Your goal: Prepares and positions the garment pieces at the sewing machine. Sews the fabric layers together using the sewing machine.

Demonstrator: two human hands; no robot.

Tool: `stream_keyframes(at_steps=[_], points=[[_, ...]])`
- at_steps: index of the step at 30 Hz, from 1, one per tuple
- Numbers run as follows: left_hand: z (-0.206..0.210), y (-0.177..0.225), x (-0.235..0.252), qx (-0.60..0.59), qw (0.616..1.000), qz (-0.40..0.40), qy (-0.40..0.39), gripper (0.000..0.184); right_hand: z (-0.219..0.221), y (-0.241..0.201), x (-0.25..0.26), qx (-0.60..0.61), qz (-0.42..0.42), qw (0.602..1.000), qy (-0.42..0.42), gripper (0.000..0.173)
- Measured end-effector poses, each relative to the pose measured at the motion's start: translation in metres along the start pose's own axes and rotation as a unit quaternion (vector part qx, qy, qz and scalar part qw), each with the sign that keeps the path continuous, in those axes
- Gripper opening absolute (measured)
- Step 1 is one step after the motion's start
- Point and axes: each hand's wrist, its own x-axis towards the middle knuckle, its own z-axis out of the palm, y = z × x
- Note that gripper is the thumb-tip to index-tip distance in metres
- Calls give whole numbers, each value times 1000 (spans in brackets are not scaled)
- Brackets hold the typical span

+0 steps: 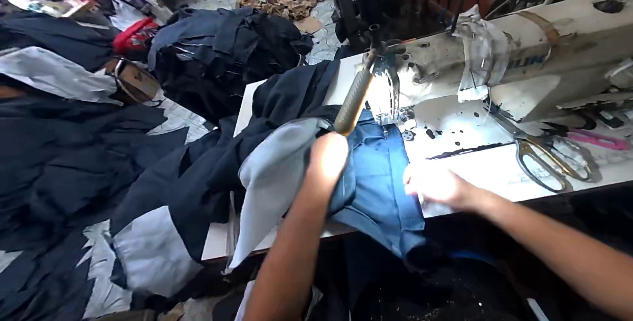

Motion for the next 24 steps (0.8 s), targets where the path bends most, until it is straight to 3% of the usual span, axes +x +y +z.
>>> stream_keyframes(at_steps=[3, 5, 7, 9, 14, 17, 19, 22, 24], points=[[17, 48, -7, -73, 991, 92, 59, 31, -34, 11, 63, -173, 147, 974, -12, 22], [37, 59, 6, -101, 987, 119, 42, 36, -36, 25, 76, -230, 117, 966, 24, 23], [62, 54, 14, -125, 981, 131, 66, 56, -32, 35, 78, -276, 82, 957, 42, 28], [75, 50, 15, -126, 982, 122, 74, 68, -34, 33, 80, -246, 121, 961, 28, 27], [82, 50, 10, -126, 984, 90, 93, 70, -34, 72, 89, -156, 239, 958, 3, 42], [80, 51, 6, -144, 982, 85, 87, 71, -17, 81, 89, -129, 233, 963, 45, 36], [80, 50, 7, -144, 980, 91, 98, 72, -7, 85, 90, -160, 244, 956, 23, 35], [84, 46, 6, -175, 961, 124, 177, 56, -11, 69, 92, -126, 257, 958, 18, 34], [91, 42, 9, -196, 929, 157, 274, 36, -15, 69, 88, 41, 284, 952, 101, 23]])
